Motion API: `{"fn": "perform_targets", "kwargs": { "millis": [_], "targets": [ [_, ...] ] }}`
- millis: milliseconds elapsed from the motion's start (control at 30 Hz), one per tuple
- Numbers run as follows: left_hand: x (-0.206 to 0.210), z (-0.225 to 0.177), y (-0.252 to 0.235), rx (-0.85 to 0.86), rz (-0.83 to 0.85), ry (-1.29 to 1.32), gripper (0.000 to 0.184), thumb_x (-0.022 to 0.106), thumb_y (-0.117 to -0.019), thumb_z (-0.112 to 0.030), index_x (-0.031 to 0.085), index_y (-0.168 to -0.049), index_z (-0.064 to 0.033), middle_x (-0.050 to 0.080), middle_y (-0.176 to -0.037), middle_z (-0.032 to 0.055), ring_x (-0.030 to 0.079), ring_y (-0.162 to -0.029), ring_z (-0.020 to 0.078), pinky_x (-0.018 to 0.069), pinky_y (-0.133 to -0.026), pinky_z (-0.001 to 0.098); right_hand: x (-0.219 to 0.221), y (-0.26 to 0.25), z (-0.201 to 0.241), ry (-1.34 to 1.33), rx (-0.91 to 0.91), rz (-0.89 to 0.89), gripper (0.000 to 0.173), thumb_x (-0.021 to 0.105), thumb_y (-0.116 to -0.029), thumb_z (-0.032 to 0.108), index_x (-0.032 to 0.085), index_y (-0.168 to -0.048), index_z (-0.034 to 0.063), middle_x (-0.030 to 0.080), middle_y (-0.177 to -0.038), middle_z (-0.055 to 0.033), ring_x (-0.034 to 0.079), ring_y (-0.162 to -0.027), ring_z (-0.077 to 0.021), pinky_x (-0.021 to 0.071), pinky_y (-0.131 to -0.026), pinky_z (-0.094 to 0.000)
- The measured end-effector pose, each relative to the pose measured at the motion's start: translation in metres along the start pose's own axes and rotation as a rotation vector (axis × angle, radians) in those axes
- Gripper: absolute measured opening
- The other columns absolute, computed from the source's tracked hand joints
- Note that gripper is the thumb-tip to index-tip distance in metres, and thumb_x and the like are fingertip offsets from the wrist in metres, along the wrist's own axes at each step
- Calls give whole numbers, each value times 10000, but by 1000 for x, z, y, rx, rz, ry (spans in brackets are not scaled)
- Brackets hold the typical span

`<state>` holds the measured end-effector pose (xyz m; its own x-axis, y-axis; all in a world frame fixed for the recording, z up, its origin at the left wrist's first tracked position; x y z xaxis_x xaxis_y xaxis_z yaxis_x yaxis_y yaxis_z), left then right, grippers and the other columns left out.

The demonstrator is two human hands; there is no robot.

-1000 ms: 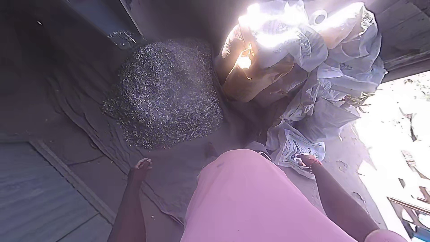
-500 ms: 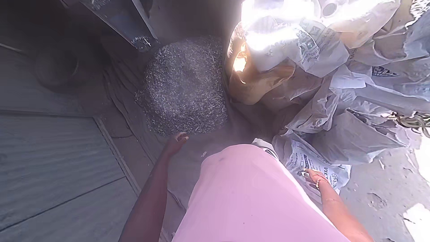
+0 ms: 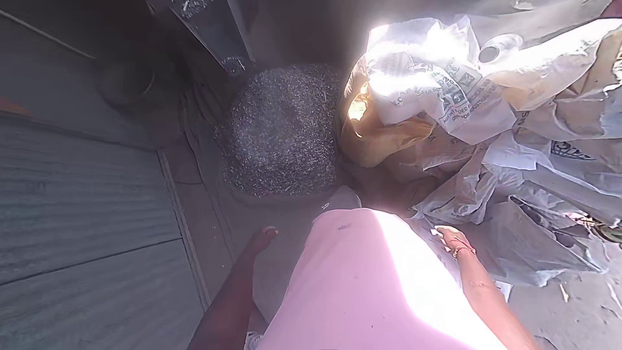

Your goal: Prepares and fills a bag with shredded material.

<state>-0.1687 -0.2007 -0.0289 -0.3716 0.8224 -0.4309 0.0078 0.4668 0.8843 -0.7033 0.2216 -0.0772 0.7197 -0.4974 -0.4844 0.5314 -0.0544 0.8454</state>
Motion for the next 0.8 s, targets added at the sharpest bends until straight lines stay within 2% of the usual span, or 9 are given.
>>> {"fn": "perform_targets", "kwargs": {
  "millis": [100, 200, 300, 433, 600, 667, 733, 767, 800],
  "targets": [
    [12, -12, 5, 66, -24, 81, 430, 574, -1072, -286, 549, -1450, -82, 665, -1315, 172, 680, -1136, 292, 533, -978, 470, 18, -10, 2, 148, -39, 81, 295, 588, -1055, 257, 688, -1271, 82, 698, -1197, -183, 673, -1036, -301, 530, -867, -505],
    [19, -22, 11, 176, 13, 76, 457, 570, -1070, -292, 530, -1470, -75, 653, -1338, 183, 681, -1157, 288, 532, -1023, 457, 23, -12, -8, 200, -20, 56, 312, 585, -1057, 270, 692, -1272, 71, 696, -1210, -196, 673, -1067, -321, 526, -893, -527],
    [17, -22, 0, 225, 57, 31, 475, 566, -1071, -329, 525, -1480, -90, 657, -1336, 179, 680, -1173, 285, 523, -1046, 460, 23, 5, -4, 197, -22, 9, 323, 584, -1058, 265, 679, -1282, 53, 694, -1209, -197, 672, -1055, -307, 522, -901, -513],
    [-4, 4, -33, 187, 125, -13, 485, 581, -1061, -349, 536, -1466, -87, 645, -1343, 192, 669, -1175, 311, 512, -1044, 488, 36, 54, 6, 126, -50, -72, 313, 559, -1069, 231, 663, -1279, 24, 699, -1137, -192, 666, -921, -254, 524, -825, -460],
    [-70, 27, -86, 218, 171, -58, 464, 576, -1064, -323, 543, -1449, -66, 649, -1318, 201, 679, -1134, 298, 519, -1023, 468, 98, 127, -7, 51, 6, -159, 346, 543, -1077, 229, 627, -1320, -3, 670, -1204, -235, 652, -976, -292, 509, -842, -484],
    [-109, 38, -106, 240, 178, -50, 474, 568, -1068, -322, 526, -1468, -71, 644, -1320, 202, 672, -1139, 289, 514, -1027, 451, 143, 183, -12, 34, 106, -177, 376, 541, -1078, 219, 598, -1364, -19, 640, -1320, -252, 648, -1146, -347, 497, -956, -525],
    [-152, 48, -125, 255, 166, -25, 474, 566, -1070, -314, 523, -1473, -68, 651, -1317, 202, 675, -1147, 289, 518, -1030, 445, 192, 252, -1, 47, 210, -89, 400, 493, -1093, 181, 532, -1440, -14, 560, -1452, -238, 573, -1300, -361, 448, -1052, -516],
    [-172, 56, -135, 251, 148, 0, 470, 564, -1071, -314, 526, -1472, -73, 658, -1314, 199, 682, -1146, 290, 524, -1027, 450, 213, 270, -3, 66, 219, -56, 401, 483, -1098, 180, 521, -1443, -19, 544, -1471, -243, 556, -1326, -375, 445, -1061, -530],
    [-193, 67, -146, 235, 125, 33, 458, 560, -1075, -314, 530, -1466, -78, 664, -1305, 197, 687, -1129, 291, 531, -1004, 459, 230, 275, -18, 94, 201, -88, 370, 516, -1087, 195, 577, -1379, -24, 599, -1400, -250, 602, -1260, -387, 487, -993, -551]
  ]
}}
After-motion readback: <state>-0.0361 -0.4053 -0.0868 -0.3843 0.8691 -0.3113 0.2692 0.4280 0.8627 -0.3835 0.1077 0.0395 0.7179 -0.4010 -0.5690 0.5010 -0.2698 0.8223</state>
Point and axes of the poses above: each hand's wrist, its own y-axis away from the middle knuckle, its own x-axis out of the palm, z = x × y, the point moved 6 cm from there along -y, towards the middle knuckle
